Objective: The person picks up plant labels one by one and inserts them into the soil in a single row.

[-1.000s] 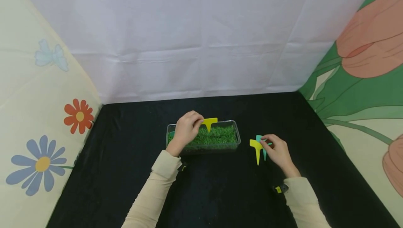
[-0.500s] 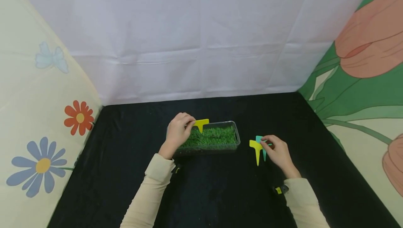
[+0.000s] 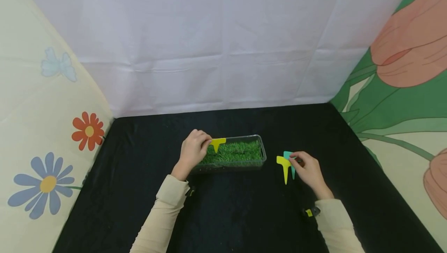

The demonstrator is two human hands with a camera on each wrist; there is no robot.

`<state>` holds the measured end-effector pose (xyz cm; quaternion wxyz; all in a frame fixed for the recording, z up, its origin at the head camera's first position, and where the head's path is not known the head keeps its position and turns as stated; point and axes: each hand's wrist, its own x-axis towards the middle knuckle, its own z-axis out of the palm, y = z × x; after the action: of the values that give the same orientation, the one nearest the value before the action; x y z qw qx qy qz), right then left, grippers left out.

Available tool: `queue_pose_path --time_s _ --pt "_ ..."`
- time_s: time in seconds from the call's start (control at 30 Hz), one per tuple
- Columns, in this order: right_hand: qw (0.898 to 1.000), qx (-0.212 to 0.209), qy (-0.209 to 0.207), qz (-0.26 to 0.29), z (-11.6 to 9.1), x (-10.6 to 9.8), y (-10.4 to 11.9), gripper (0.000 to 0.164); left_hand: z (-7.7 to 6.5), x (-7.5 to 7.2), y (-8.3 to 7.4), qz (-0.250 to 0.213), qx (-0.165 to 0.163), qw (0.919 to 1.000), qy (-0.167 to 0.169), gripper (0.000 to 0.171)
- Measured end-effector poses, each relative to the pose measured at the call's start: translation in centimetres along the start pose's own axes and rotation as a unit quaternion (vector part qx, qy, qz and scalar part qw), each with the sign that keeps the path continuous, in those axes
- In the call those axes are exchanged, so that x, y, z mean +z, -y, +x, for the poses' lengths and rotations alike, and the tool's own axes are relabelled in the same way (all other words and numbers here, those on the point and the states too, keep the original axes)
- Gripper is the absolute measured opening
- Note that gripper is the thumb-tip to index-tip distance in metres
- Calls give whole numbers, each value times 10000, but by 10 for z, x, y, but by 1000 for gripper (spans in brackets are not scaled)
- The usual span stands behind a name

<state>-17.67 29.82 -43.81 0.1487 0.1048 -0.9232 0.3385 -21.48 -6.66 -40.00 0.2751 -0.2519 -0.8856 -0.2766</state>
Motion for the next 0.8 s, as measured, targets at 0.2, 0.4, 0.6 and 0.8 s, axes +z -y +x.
queue_pose_path --time_s 0.2,0.4,0.6,0.8 --pt "10000 16 11 -36 -1 1 0 11 -6 5 6 -16 51 10000 -48 4" --pt "10000 13 15 -31 -1 2 0 11 -9 9 8 -26 61 10000 -11 4" --pt "10000 14 -16 -26 -2 1 0 11 -12 11 10 58 -21 10000 45 4" --pt "9999 86 54 -60 -3 1 1 12 -13 16 12 68 29 10000 12 3"
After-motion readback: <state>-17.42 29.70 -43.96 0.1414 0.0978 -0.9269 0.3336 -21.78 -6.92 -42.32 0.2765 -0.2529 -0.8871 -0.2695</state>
